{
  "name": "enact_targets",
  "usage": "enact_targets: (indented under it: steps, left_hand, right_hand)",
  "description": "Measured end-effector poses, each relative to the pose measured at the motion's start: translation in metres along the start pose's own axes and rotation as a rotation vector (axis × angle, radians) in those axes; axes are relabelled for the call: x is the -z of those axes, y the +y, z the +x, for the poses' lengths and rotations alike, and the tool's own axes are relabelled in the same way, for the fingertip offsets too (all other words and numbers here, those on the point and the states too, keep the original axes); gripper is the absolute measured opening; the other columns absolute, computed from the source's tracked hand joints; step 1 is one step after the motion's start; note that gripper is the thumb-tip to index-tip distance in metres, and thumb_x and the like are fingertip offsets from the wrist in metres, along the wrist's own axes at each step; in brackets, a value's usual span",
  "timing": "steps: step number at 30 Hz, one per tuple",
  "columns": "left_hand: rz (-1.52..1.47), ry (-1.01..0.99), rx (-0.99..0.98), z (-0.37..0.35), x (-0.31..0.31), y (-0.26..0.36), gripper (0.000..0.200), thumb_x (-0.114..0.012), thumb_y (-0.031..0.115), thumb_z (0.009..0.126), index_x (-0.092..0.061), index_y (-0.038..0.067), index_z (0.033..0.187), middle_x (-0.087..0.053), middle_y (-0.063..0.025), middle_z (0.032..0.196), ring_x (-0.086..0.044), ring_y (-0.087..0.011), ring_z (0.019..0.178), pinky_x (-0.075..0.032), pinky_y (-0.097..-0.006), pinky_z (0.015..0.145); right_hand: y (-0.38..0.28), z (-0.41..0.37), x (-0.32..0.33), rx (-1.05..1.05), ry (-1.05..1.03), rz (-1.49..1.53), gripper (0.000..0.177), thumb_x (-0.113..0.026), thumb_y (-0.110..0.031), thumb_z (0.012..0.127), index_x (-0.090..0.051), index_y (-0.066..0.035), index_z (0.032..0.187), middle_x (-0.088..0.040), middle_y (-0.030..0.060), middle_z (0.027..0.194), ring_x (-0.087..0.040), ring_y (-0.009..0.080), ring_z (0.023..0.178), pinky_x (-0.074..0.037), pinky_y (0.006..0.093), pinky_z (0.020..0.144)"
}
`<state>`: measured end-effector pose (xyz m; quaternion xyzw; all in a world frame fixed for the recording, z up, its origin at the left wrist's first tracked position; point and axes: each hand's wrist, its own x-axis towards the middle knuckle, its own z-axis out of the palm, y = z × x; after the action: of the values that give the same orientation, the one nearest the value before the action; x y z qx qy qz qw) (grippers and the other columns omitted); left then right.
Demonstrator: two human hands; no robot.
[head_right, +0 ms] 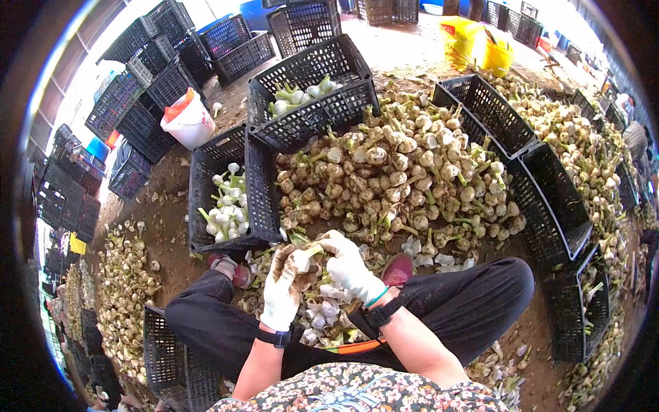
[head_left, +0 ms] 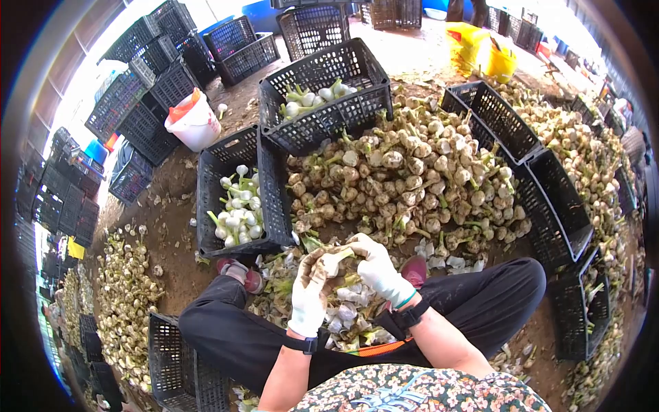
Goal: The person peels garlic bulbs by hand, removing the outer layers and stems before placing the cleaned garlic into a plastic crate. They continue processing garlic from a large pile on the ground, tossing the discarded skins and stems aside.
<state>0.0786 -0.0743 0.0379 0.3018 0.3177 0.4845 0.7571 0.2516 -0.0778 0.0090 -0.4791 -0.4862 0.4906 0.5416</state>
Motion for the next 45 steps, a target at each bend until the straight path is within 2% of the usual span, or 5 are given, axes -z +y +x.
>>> enact_targets:
  steps: [12,15,19,26,45]
  left_hand:
    - [0.63,0.067,-0.141,0.001,0.013,-0.002,0.043,-0.066,-0.001,0.088,-0.05,0.001,0.128,-0.06,-0.0066,0.112,-0.06,-0.0149,0.1,-0.051,-0.0282,0.09]
    - [0.339,-0.055,-0.033,-0.001,0.023,0.007,0.05,-0.072,0.004,0.084,-0.05,-0.001,0.128,-0.06,-0.0113,0.121,-0.061,-0.0197,0.106,-0.054,-0.0327,0.09]
    - [0.258,-0.091,-0.061,-0.007,0.018,0.015,0.055,-0.069,0.001,0.084,-0.049,0.0,0.135,-0.056,-0.0108,0.125,-0.059,-0.0186,0.109,-0.052,-0.0302,0.093]
    - [1.147,-0.077,-0.344,-0.005,0.026,0.012,0.059,-0.072,-0.002,0.079,-0.05,0.001,0.134,-0.056,-0.0098,0.127,-0.055,-0.0196,0.117,-0.046,-0.0315,0.1]
    - [0.081,0.118,-0.25,-0.007,0.023,-0.001,0.022,-0.065,0.0,0.089,-0.061,0.0,0.111,-0.065,-0.0128,0.114,-0.064,-0.0237,0.103,-0.052,-0.0373,0.094]
  right_hand:
    - [-0.033,-0.009,-0.016,-0.287,0.064,0.017,0.017,-0.058,0.003,0.082,-0.067,0.003,0.096,-0.068,0.0052,0.089,-0.061,0.0114,0.085,-0.05,0.0273,0.079]
    - [0.006,0.0,-0.01,-0.403,0.434,0.674,0.013,-0.057,0.002,0.084,-0.067,-0.001,0.092,-0.068,0.0079,0.085,-0.062,0.0166,0.077,-0.051,0.0295,0.072]
    - [0.031,-0.006,0.01,-0.142,0.109,-0.563,0.04,-0.065,-0.005,0.084,-0.062,-0.003,0.123,-0.07,0.0122,0.093,-0.066,0.0215,0.084,-0.052,0.0325,0.08]
    - [-0.04,-0.003,-0.014,0.193,-0.19,-0.652,0.028,-0.072,-0.017,0.078,-0.071,-0.004,0.102,-0.069,0.0154,0.093,-0.066,0.0349,0.086,-0.053,0.04,0.077]
    - [-0.022,0.001,-0.036,0.058,0.12,-0.572,0.023,-0.059,-0.009,0.074,-0.057,0.001,0.095,-0.059,0.023,0.093,-0.058,0.0414,0.089,-0.047,0.0463,0.078]
